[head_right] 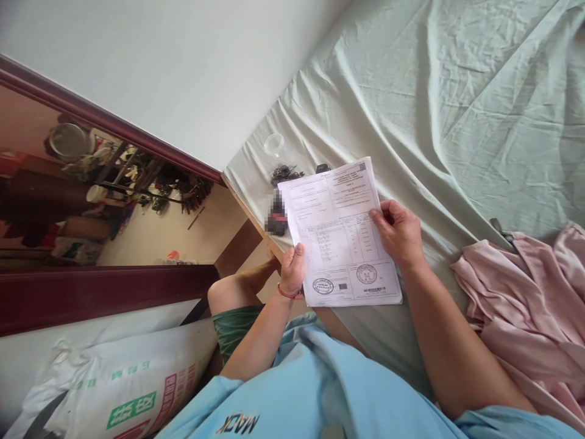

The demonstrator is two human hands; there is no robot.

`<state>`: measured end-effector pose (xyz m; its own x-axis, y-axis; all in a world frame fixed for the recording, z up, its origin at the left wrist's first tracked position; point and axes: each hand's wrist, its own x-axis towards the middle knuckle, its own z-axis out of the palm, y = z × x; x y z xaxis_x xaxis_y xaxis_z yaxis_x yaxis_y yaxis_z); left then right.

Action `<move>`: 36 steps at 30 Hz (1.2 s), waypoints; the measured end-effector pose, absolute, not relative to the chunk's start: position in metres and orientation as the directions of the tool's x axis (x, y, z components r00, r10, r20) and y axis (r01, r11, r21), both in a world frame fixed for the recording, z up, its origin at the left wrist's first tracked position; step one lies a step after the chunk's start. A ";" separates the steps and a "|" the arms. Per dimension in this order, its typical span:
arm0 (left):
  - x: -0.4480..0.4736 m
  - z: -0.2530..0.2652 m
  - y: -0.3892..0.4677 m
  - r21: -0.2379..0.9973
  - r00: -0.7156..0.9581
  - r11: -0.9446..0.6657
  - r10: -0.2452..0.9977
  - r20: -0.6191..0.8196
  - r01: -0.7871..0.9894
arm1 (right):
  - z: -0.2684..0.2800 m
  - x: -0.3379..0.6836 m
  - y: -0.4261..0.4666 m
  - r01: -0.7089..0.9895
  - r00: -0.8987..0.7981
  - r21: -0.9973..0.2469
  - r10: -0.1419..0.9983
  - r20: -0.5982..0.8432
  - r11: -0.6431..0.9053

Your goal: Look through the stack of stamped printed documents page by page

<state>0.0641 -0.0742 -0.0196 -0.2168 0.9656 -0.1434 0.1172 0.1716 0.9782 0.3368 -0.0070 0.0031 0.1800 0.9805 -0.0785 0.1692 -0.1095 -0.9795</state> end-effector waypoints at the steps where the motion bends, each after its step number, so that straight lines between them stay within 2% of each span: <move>1: 0.064 -0.019 -0.074 0.977 -0.223 0.156 0.967 -0.120 0.148 | 0.004 0.337 -0.007 0.167 0.182 -0.980 0.980 -0.078 -0.109; 4: 0.065 -0.017 -0.074 0.971 -0.228 0.139 0.969 -0.093 0.194 | 0.006 0.336 -0.007 0.160 0.186 -0.981 0.980 -0.077 -0.107; 9: 0.069 -0.011 -0.074 0.976 -0.178 0.153 0.976 -0.125 0.157 | 0.007 0.335 -0.008 0.137 0.207 -0.984 0.975 -0.082 -0.112; 17: 0.071 -0.006 -0.074 0.961 -0.139 0.122 0.986 -0.089 0.246 | 0.001 0.336 -0.009 0.074 0.273 -0.994 0.960 -0.056 -0.079; 23: 0.070 -0.005 -0.073 0.933 -0.132 0.124 0.988 -0.083 0.338 | 0.004 0.334 -0.009 0.187 0.363 -0.981 0.932 0.015 -0.057; 30: 0.071 -0.002 -0.072 0.934 -0.117 0.131 0.988 -0.097 0.333 | 0.003 0.335 -0.008 0.328 0.377 -0.944 0.921 0.093 -0.039; 36: 0.070 -0.005 -0.072 0.945 -0.111 0.140 0.988 -0.112 0.294 | 0.009 0.333 -0.013 0.320 0.389 -0.947 0.916 0.096 -0.037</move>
